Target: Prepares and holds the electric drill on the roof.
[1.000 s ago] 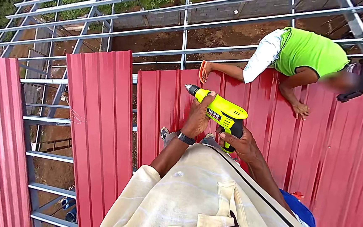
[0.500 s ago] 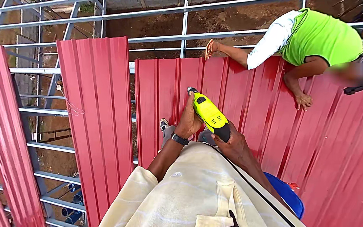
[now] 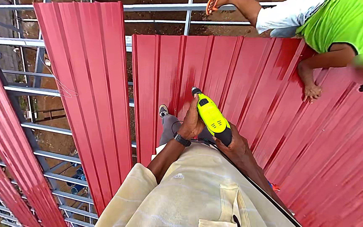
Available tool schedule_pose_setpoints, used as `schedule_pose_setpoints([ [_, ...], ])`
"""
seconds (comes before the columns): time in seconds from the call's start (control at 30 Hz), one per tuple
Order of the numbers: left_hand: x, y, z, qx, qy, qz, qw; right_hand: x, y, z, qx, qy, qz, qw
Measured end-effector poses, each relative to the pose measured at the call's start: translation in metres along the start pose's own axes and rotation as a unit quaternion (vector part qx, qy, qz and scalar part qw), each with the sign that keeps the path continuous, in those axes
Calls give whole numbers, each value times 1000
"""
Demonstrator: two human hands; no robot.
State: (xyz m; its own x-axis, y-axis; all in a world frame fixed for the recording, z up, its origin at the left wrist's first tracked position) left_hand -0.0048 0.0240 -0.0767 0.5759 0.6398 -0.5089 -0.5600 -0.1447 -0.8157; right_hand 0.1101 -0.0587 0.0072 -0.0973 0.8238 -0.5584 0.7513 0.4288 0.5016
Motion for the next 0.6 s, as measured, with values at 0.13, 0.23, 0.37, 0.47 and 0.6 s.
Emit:
schedule_pose_setpoints([
  [0.13,2,0,1,-1,-1,-5,1000,2,1,-1,0,-6,4,1000],
  [0.23,4,-2,3,4,-4,-11,1000,3,1,1,9,0,8,1000],
  [0.37,3,-5,3,7,1,-11,1000,2,2,6,30,-3,18,999],
  [0.47,3,-11,5,22,-1,-30,999,4,5,14,101,-10,21,995],
  [0.6,-4,-25,7,61,-10,-74,995,11,5,27,341,1,-22,940],
])
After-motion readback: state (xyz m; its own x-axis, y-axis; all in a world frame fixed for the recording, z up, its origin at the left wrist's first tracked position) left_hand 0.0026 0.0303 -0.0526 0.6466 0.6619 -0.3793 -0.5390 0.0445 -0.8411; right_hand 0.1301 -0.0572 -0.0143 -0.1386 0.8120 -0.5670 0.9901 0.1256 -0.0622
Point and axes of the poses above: each hand's wrist, its own x-axis towards the middle knuckle, its own y-axis out of the back of the hand, z = x × y, the point moved 10 cm from there along x, towards the middle knuckle, and after that the axes turned 13 degrees about -z, right-handed, at the moved point
